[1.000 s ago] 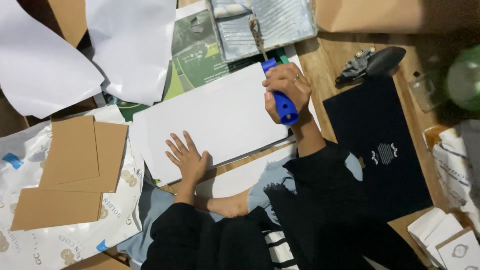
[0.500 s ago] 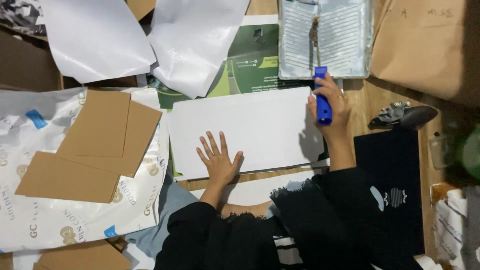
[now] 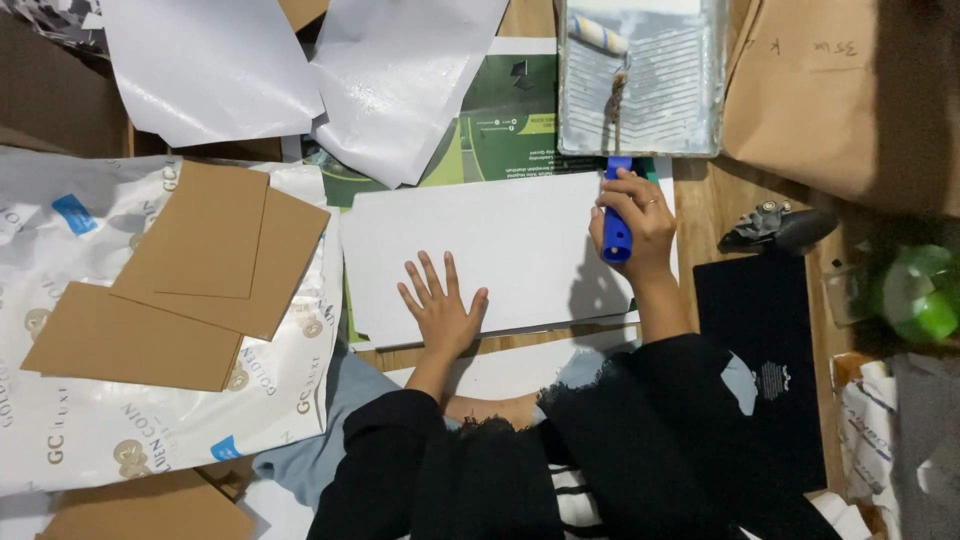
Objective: The person uses a small roller to apply a clear adhesive to a white sheet of paper. They then pick up a brown cardboard piece and place it onto the glued surface, pressing it down to adhere.
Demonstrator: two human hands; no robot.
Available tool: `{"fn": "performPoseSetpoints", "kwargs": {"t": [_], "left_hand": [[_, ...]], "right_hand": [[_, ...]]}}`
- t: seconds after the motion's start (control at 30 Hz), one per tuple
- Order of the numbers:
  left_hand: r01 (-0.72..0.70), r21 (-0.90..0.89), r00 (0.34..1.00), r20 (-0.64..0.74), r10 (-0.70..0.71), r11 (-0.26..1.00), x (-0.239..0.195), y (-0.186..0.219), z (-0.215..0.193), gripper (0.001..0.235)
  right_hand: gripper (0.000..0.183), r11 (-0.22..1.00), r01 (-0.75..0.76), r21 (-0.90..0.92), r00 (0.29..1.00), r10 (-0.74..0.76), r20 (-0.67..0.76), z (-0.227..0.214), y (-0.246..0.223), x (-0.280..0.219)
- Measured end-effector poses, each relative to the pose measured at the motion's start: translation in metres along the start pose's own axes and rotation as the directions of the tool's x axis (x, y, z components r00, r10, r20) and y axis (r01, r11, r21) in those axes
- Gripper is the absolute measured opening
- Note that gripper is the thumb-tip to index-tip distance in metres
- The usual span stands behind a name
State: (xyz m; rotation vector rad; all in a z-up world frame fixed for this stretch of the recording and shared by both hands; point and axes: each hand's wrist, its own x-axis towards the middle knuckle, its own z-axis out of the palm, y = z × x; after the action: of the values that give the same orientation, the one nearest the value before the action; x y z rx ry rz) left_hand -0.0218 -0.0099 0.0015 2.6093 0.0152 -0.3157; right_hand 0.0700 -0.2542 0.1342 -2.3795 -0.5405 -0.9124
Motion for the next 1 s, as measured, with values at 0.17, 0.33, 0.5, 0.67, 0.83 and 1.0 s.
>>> {"fn": "performPoseSetpoints", "kwargs": {"t": [0.17,0.33,0.5,0.67,0.83,1.0], "left_hand": [[0.022,0.011,0.999,0.03,-0.023,1.0,0.003,-0.001,0.0,0.08],[-0.013,-0.042,0.998,0.062,0.016,0.999,0.002,-0.015,0.004,0.075],[-0.013,-0.228,1.0,0.012,0.016,0.974,0.001,-0.038,-0.002,0.067],[-0.007,-0.076,0.986,-0.166,-0.006,0.997,0.011,-0.062,-0.006,0.065],[-0.014,0.08,0.988,-0.15,0.026,0.997,0.016,-0.067,-0.023,0.064],[-0.048,0.137,0.985,-0.157,0.07,0.989,0.016,-0.068,-0.027,0.062]], "right_hand": [[0.02,0.961,-0.063,0.271,0.985,0.105,-0.141,-0.003,-0.05,0.001],[0.017,0.958,-0.05,0.283,0.998,0.06,-0.026,0.027,-0.039,-0.02],[0.019,0.919,-0.207,0.334,0.954,0.114,0.279,-0.035,-0.01,0.012],[0.018,0.775,-0.166,0.61,0.953,-0.034,0.303,-0.137,-0.039,0.05],[0.028,0.656,-0.053,0.753,0.998,0.009,0.063,-0.18,-0.032,0.031],[0.025,0.67,-0.138,0.729,0.966,0.252,-0.05,-0.165,-0.024,0.014]]}}
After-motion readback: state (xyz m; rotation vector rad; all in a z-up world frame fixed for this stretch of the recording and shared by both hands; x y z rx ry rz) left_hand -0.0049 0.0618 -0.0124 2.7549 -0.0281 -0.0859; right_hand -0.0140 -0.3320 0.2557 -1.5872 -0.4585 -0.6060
